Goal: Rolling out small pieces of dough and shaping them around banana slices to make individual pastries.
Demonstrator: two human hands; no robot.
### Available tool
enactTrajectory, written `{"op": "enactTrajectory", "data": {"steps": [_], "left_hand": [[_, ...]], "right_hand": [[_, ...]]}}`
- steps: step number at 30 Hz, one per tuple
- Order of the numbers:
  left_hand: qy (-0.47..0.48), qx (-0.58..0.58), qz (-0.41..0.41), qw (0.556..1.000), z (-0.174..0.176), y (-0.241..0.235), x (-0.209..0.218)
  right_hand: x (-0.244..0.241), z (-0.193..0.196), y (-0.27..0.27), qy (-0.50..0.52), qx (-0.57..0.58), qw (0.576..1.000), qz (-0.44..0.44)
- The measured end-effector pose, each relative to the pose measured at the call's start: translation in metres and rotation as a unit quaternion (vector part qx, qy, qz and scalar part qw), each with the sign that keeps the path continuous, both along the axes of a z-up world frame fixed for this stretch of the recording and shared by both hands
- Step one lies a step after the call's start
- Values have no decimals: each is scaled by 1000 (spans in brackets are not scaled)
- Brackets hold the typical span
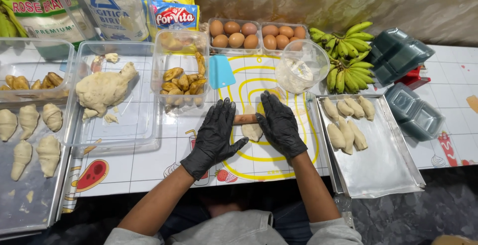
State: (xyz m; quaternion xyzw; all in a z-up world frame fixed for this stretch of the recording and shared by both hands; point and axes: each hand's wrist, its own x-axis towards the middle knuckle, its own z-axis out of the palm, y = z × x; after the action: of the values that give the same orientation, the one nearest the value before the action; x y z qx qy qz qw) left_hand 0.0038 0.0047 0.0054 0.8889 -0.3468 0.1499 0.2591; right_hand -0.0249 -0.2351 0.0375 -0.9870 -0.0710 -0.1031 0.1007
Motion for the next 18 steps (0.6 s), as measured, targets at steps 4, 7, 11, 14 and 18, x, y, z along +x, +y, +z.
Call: {"op": "enactTrajectory", "data": {"steps": [4, 7, 11, 14, 18], "left_hand": [[-7, 12, -6, 1000, -14, -2, 22], [1, 35, -2, 999, -20, -6, 35], [-101, 59, 1, 993, 8, -14, 30], [-108, 50, -56, 991, 10, -20, -8], [-15, 21, -112, 993, 1, -15, -40]], "right_hand": [[7, -8, -20, 5, 78, 997, -22], [19, -20, -28, -37, 73, 997, -10], [34, 11, -10, -20, -20, 999, 37], [28, 20, -6, 1, 16, 999, 32], [16, 19, -6, 33, 91, 995, 22]]}}
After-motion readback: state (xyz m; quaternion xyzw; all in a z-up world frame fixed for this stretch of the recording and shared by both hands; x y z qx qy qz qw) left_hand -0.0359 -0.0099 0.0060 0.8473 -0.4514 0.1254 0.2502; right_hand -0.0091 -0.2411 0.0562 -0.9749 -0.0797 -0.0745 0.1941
